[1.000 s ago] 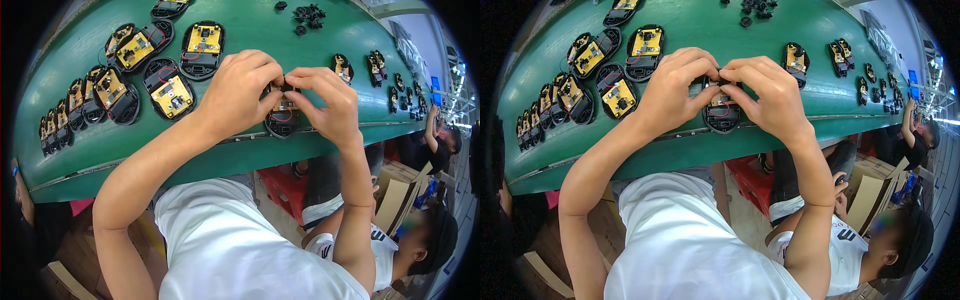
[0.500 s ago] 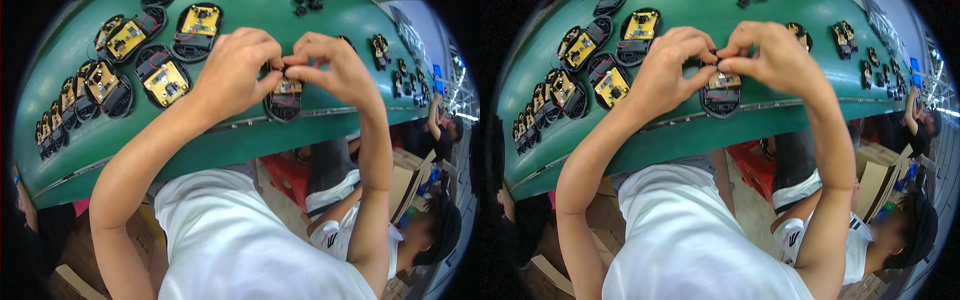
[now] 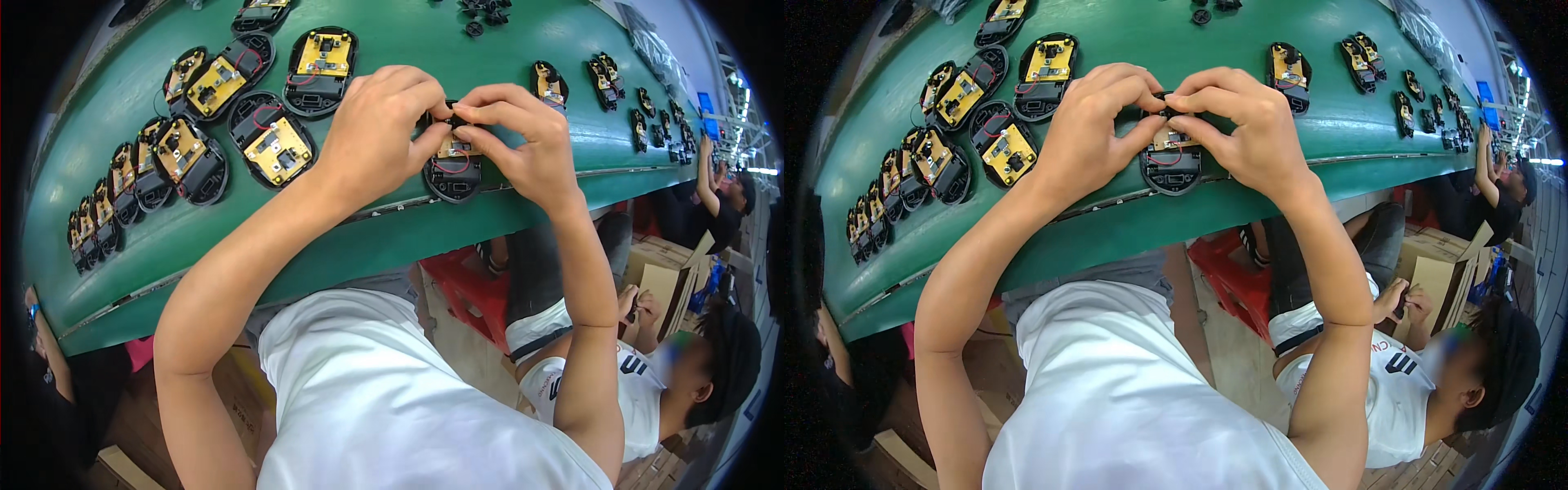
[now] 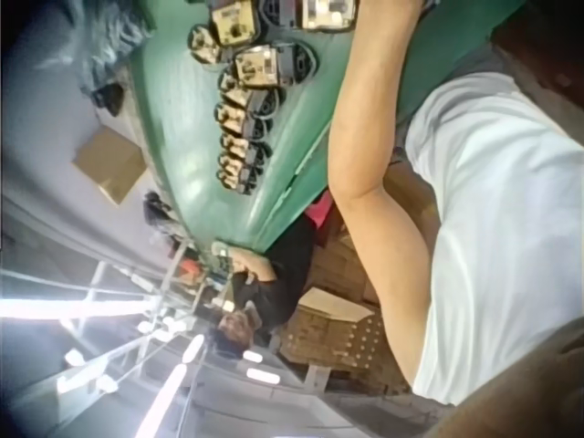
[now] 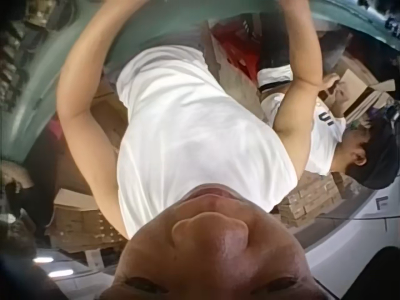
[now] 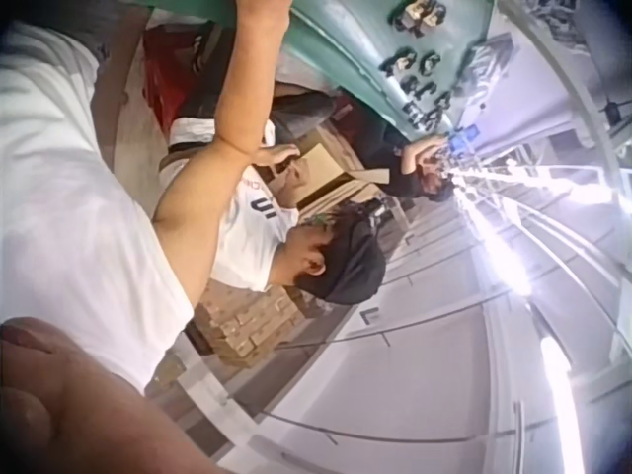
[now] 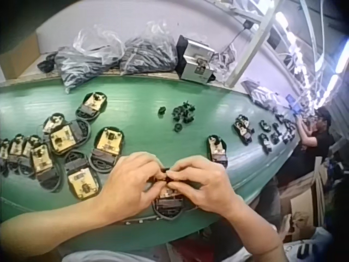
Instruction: Assembling electronic devices by inserting small plastic components into their housings on a production line
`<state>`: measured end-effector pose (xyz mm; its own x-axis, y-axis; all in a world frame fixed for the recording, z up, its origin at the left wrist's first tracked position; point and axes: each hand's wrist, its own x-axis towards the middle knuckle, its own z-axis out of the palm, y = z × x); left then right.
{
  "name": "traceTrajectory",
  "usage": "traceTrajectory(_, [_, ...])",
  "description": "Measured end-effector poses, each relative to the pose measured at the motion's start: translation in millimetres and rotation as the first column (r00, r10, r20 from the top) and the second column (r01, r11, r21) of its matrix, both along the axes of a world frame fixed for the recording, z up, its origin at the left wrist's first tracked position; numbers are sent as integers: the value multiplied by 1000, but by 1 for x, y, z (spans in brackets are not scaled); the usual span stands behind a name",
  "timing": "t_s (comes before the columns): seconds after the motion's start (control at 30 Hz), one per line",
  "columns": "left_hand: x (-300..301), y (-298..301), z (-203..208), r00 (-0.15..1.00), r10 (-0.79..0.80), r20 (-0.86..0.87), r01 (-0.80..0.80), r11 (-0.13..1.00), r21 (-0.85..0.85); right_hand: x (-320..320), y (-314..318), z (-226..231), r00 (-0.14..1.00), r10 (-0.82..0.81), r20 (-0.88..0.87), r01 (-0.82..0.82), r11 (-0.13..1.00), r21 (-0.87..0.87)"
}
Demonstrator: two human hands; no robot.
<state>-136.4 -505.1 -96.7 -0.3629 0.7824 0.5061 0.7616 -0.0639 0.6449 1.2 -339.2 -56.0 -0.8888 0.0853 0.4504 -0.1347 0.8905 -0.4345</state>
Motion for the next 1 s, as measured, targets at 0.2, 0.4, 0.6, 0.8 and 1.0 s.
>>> traceTrajectory(0.2, [1,1,2,1000,5,-14,-5,1000,0,-5,13,8,986,128,102,-120,989,-85])
traceTrajectory(0.4, [-3,2,1,1000,-14,4,14,1000,-1,-19,19,25,942,159,295,-110,978,-175])
traceTrajectory(0.6, [-2,2,3,999,-32,26,33,999,-24,-6,16,17,972,95,217,-51,979,-200])
traceTrajectory(0.8, [-3,8,7,999,-31,-23,30,999,-10,-22,17,42,910,205,361,-185,979,-89])
traceTrajectory(1.0, [-14,8,0,994,-103,42,101,994,50,-23,14,21,954,154,256,-117,981,-154])
